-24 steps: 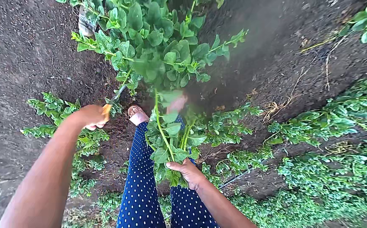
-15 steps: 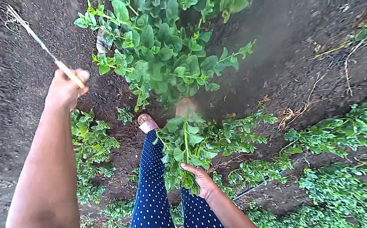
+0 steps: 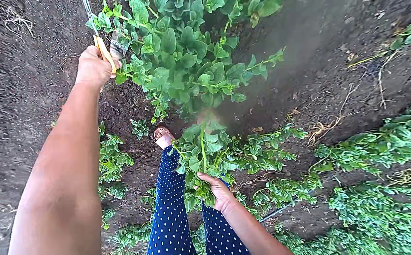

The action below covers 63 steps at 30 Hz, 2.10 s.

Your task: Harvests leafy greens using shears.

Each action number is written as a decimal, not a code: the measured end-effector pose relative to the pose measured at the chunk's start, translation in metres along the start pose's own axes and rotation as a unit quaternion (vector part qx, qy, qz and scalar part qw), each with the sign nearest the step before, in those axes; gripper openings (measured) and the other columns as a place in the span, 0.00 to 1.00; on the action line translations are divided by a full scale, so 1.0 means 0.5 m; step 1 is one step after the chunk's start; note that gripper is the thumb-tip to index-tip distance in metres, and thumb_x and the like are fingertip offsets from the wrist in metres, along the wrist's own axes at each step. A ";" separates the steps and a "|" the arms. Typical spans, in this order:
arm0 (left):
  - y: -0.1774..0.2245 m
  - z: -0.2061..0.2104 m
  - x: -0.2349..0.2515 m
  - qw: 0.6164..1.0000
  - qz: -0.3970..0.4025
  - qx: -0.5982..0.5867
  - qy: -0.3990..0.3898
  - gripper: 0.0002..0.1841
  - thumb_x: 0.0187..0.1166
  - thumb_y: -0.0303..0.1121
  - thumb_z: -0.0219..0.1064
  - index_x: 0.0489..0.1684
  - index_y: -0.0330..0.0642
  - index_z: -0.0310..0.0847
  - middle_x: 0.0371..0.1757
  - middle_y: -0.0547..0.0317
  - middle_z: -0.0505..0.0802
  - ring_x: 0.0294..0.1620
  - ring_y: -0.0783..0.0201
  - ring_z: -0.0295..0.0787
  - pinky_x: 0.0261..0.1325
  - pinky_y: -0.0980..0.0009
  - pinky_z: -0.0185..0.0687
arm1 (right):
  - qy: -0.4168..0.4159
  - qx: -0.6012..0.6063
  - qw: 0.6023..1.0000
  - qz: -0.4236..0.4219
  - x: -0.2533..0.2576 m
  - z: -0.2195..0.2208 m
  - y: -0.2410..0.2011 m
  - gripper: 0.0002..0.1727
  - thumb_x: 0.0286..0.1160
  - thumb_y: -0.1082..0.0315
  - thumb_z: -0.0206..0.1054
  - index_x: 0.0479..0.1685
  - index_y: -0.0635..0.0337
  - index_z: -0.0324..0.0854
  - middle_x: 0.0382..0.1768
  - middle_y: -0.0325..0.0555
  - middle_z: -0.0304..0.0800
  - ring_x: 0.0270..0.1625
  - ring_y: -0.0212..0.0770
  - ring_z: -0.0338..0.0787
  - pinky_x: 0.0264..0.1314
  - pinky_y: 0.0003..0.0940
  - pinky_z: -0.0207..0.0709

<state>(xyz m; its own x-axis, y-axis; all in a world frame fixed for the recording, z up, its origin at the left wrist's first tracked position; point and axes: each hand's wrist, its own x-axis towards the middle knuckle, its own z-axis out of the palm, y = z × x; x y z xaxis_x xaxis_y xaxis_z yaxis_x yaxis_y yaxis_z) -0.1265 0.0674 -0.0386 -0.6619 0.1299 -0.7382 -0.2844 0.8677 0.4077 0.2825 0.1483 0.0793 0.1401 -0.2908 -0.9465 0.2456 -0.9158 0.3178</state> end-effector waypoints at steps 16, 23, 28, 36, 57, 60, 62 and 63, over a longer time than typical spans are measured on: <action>-0.095 0.391 -0.569 0.949 0.184 -0.250 0.061 0.12 0.64 0.12 0.66 0.46 0.22 0.82 0.46 0.42 0.95 0.48 0.66 0.95 0.56 0.75 0.89 | -0.068 -0.036 0.995 -0.070 0.079 0.074 -0.110 0.18 0.95 0.59 0.44 0.44 0.57 0.78 0.28 0.42 0.88 0.29 0.32 0.89 0.32 0.27 0.85; -0.135 0.445 -0.614 0.971 0.191 -0.136 0.036 0.14 0.59 0.13 0.70 0.44 0.24 0.85 0.45 0.41 0.96 0.46 0.55 0.97 0.57 0.67 0.90 | -0.124 -0.118 0.985 -0.010 0.094 0.011 -0.139 0.23 0.94 0.54 0.45 0.36 0.54 0.81 0.28 0.41 0.92 0.32 0.34 0.93 0.40 0.31 0.89; -0.151 0.459 -0.624 0.959 0.271 -0.055 0.068 0.09 0.56 0.14 0.72 0.33 0.30 0.86 0.45 0.43 0.97 0.47 0.54 0.98 0.57 0.67 0.92 | -0.160 0.015 0.987 0.022 0.111 0.000 -0.130 0.11 0.81 0.70 0.53 0.37 0.63 0.80 0.29 0.50 0.92 0.30 0.38 0.93 0.35 0.31 0.90; -0.095 0.279 -0.463 0.944 -0.013 0.011 -0.329 0.26 0.85 0.35 0.66 0.78 0.32 0.70 0.63 0.40 0.90 0.62 0.51 0.91 0.69 0.53 0.83 | -0.151 0.003 0.988 0.022 0.119 -0.064 -0.142 0.11 0.79 0.71 0.51 0.32 0.62 0.78 0.26 0.45 0.88 0.25 0.35 0.90 0.30 0.25 0.88; 0.131 0.362 -0.103 0.824 -0.216 0.375 -0.365 0.18 0.71 0.48 0.77 0.29 0.41 0.85 0.21 0.57 0.87 0.21 0.63 0.85 0.33 0.65 0.85 | -0.062 -0.072 0.995 -0.028 0.151 -0.080 -0.083 0.07 0.78 0.80 0.56 0.35 0.63 0.77 0.25 0.46 0.88 0.23 0.34 0.87 0.28 0.26 0.85; 0.149 0.380 -0.111 0.823 -0.180 0.407 -0.353 0.17 0.69 0.45 0.79 0.28 0.41 0.84 0.23 0.57 0.86 0.21 0.62 0.84 0.33 0.64 0.85 | -0.065 -0.068 0.995 -0.030 0.157 -0.068 -0.070 0.06 0.77 0.81 0.57 0.36 0.63 0.77 0.25 0.45 0.88 0.23 0.34 0.88 0.29 0.26 0.86; 0.154 0.394 -0.118 0.811 -0.150 0.435 -0.361 0.15 0.71 0.43 0.77 0.30 0.39 0.84 0.26 0.55 0.87 0.25 0.61 0.84 0.37 0.63 0.83 | -0.058 -0.080 0.995 -0.031 0.158 -0.060 -0.067 0.07 0.79 0.82 0.57 0.37 0.62 0.77 0.25 0.44 0.88 0.24 0.33 0.88 0.30 0.25 0.86; 0.148 0.401 -0.119 0.806 -0.141 0.443 -0.367 0.15 0.72 0.42 0.77 0.32 0.38 0.85 0.28 0.54 0.87 0.27 0.60 0.85 0.39 0.62 0.84 | -0.055 -0.082 0.995 -0.031 0.158 -0.060 -0.065 0.06 0.79 0.82 0.58 0.38 0.63 0.77 0.25 0.44 0.88 0.24 0.33 0.88 0.31 0.25 0.85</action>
<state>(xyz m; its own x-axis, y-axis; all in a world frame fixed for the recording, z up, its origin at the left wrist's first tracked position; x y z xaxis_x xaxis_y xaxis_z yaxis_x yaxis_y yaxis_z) 0.0306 0.2202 -0.0722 0.0227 -0.1647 -0.9861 0.4702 0.8722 -0.1348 0.3144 0.1633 -0.0042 0.0168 -0.2717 -0.9622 0.4041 -0.8785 0.2551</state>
